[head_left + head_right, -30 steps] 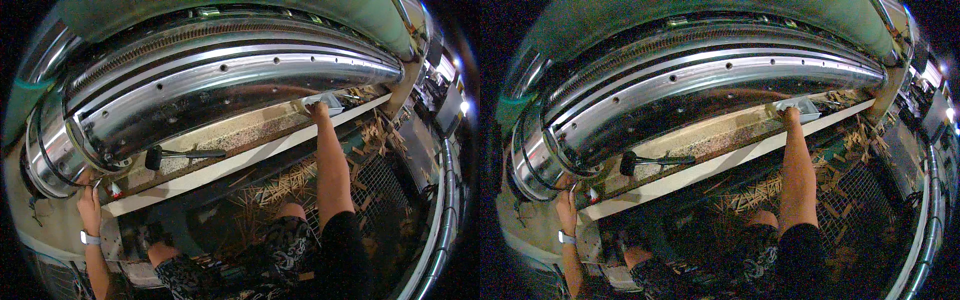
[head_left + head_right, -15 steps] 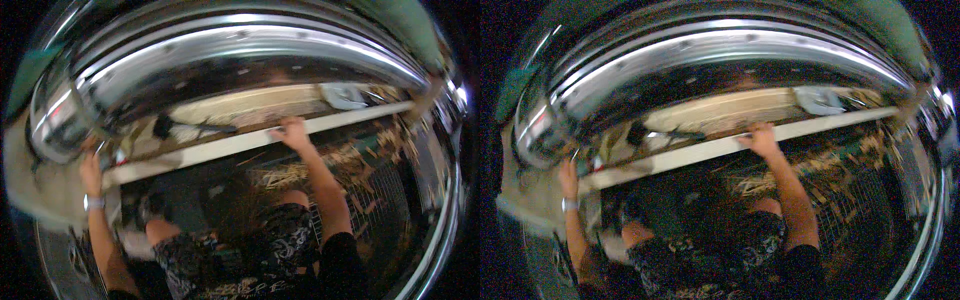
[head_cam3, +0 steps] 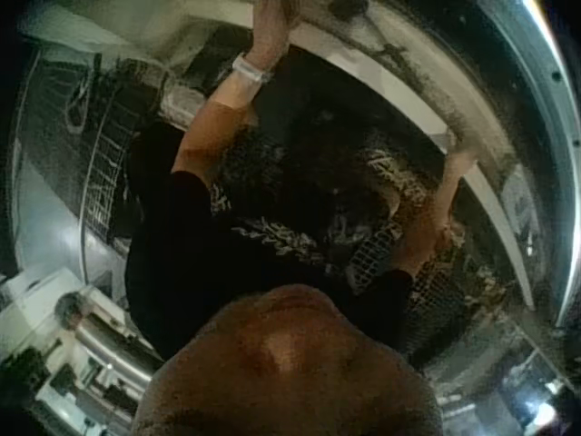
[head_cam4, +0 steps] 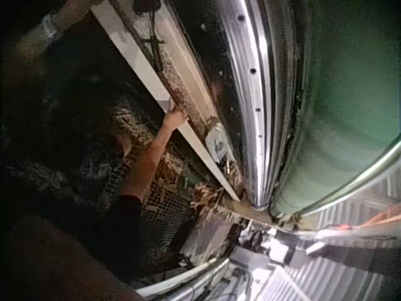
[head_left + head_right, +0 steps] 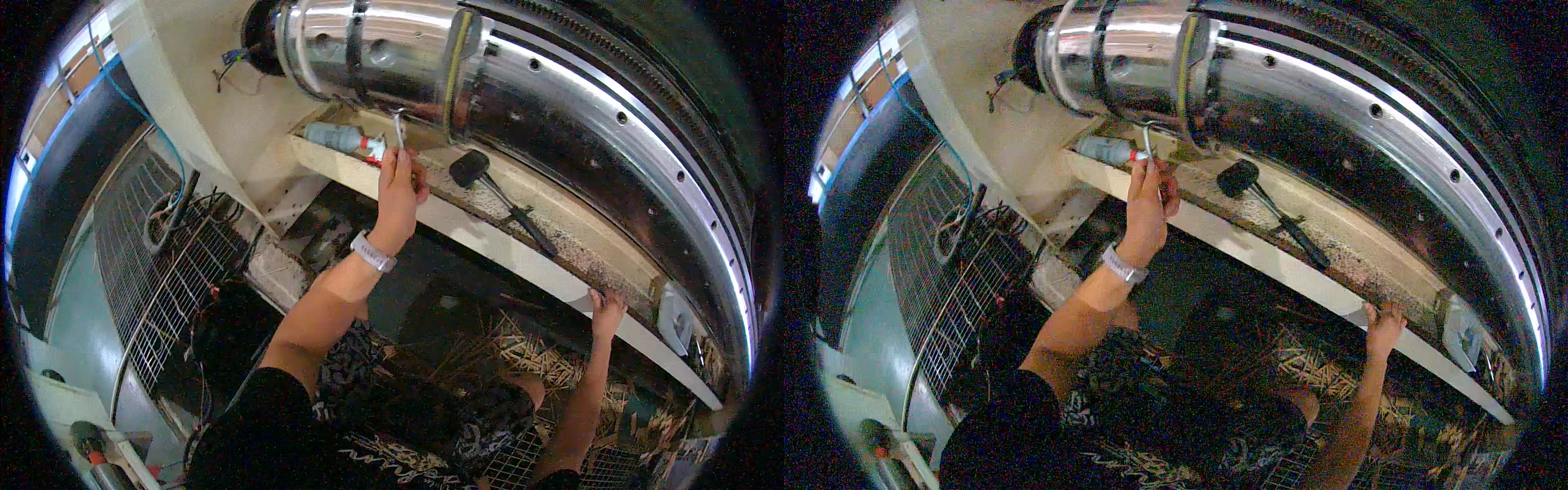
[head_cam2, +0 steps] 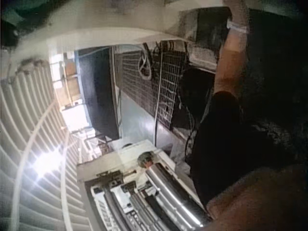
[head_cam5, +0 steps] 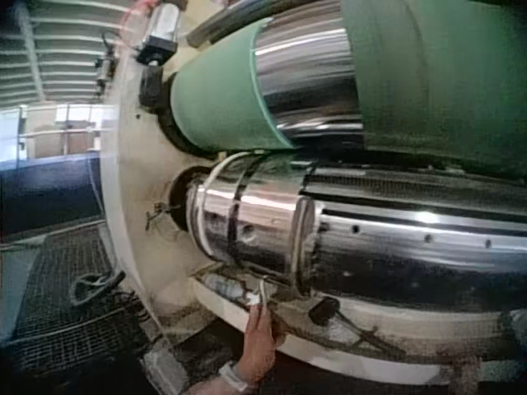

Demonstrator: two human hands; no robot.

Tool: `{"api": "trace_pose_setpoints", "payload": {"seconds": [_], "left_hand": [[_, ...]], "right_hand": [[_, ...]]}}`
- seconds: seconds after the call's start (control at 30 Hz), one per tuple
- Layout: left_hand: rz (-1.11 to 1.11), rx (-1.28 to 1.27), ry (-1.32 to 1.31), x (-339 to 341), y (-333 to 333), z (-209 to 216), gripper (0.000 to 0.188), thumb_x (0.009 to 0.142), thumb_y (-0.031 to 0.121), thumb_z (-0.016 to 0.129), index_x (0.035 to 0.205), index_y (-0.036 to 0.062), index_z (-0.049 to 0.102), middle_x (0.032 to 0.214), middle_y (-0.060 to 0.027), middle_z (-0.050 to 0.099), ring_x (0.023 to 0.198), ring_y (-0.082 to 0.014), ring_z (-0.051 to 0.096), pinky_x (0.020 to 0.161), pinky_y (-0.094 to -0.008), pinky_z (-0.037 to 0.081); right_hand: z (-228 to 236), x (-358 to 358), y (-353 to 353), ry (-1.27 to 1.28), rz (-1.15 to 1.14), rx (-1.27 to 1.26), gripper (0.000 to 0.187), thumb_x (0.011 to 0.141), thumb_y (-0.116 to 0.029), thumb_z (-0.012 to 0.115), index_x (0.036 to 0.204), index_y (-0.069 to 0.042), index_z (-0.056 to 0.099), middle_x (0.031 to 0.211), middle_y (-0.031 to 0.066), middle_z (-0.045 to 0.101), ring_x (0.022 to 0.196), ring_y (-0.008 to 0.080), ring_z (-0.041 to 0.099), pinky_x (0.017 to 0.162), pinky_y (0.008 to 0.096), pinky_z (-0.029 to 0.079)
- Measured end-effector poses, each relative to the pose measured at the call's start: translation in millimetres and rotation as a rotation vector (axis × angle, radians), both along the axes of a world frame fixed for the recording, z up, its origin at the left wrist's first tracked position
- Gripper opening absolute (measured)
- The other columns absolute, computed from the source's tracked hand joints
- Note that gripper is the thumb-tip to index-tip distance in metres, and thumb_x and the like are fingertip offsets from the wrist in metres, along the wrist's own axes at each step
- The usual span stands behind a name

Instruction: The person reads a document and then uses a hex key to loosen or tighten bolts on an industrial roller. They use a rubber mallet to tap metal components, mark a surface with a marker, and move a heavy cylindrical machine part by hand along a track.

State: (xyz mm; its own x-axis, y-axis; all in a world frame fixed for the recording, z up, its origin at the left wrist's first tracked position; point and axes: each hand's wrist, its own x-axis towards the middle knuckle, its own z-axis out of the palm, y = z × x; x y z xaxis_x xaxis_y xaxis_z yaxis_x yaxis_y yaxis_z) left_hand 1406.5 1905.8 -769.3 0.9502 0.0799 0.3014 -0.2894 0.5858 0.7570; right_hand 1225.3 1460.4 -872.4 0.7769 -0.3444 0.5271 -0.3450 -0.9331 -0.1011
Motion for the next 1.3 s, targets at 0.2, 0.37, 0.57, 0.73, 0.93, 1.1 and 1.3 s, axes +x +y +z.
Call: {"api": "trace_pose_setpoints", "payload": {"seconds": [0.2, 0.37, 0.57, 0.73, 0.93, 1.1, 1.3], "left_hand": [[-0.057, 0.451, -0.102, -30, 36, 16, 0.013, 0.089, 0.012, 0.052, 0.096, 0.0018, 0.056, 0.083, 0.0007, 0.052, 0.071, -0.0072, 0.046, 0.064, -0.0199, 0.039], [0.261, 0.655, -0.388, -30, 66, 26, 0.011, 0.089, 0.003, 0.048, 0.097, 0.0007, 0.055, 0.097, -0.0059, 0.058, 0.077, -0.0136, 0.058, 0.068, -0.023, 0.046], [0.304, 0.503, -0.695, 10, 59, 42, 0.027, 0.083, -0.014, 0.039, 0.103, -0.0009, 0.05, 0.101, -0.0122, 0.056, 0.088, -0.0219, 0.061, 0.078, -0.0295, 0.049], [0.371, 0.635, -0.689, 21, 57, 42, 0.017, 0.089, 0.0, 0.041, 0.101, 0.0011, 0.052, 0.099, -0.0109, 0.059, 0.083, -0.0178, 0.061, 0.07, -0.0263, 0.047], [0.372, 0.65, -0.624, 30, 60, 44, 0.019, 0.086, -0.008, 0.042, 0.099, -0.0018, 0.053, 0.092, -0.0128, 0.058, 0.079, -0.0207, 0.063, 0.071, -0.028, 0.049], [0.393, 0.649, -0.614, 34, 59, 45, 0.015, 0.087, -0.006, 0.043, 0.096, -0.0025, 0.055, 0.087, -0.0111, 0.06, 0.077, -0.0184, 0.063, 0.068, -0.0273, 0.049], [0.449, 0.644, -0.603, 37, 55, 41, 0.01, 0.084, -0.003, 0.051, 0.093, -0.0007, 0.056, 0.085, -0.0112, 0.059, 0.074, -0.0198, 0.061, 0.064, -0.0275, 0.047]], "right_hand": [[6, -1, 1, -0.003, 0.013, 0.028, 0.051, 0.079, -0.049, 0.058, 0.092, 0.0, 0.058, 0.096, 0.0147, 0.056, 0.097, 0.0346, 0.05, 0.09, 0.0492, 0.032], [9, -1, 3, -0.034, 0.005, 0.005, 0.053, 0.078, -0.05, 0.06, 0.093, 0.001, 0.058, 0.098, 0.0148, 0.056, 0.098, 0.0325, 0.051, 0.092, 0.0454, 0.031], [9, -1, 3, 0.048, -0.06, 0.087, 0.049, 0.075, -0.048, 0.063, 0.096, -0.004, 0.063, 0.101, 0.0158, 0.057, 0.101, 0.0353, 0.049, 0.091, 0.0481, 0.033], [6, -1, 0, 0.051, -0.085, 0.101, 0.052, 0.074, -0.051, 0.062, 0.096, -0.003, 0.062, 0.103, 0.0172, 0.057, 0.102, 0.0365, 0.049, 0.094, 0.0496, 0.03], [4, -1, 2, 0.026, -0.085, 0.072, 0.054, 0.076, -0.051, 0.06, 0.095, 0.0, 0.059, 0.101, 0.0167, 0.055, 0.099, 0.0366, 0.049, 0.097, 0.0485, 0.027], [4, -3, 3, 0.017, -0.058, 0.095, 0.054, 0.075, -0.052, 0.061, 0.093, -0.001, 0.058, 0.097, 0.0162, 0.055, 0.099, 0.0359, 0.049, 0.094, 0.0498, 0.028], [3, -2, 1, 0.043, -0.096, 0.182, 0.05, 0.071, -0.05, 0.065, 0.088, -0.002, 0.063, 0.104, 0.0161, 0.056, 0.101, 0.035, 0.049, 0.095, 0.0529, 0.029]]}}
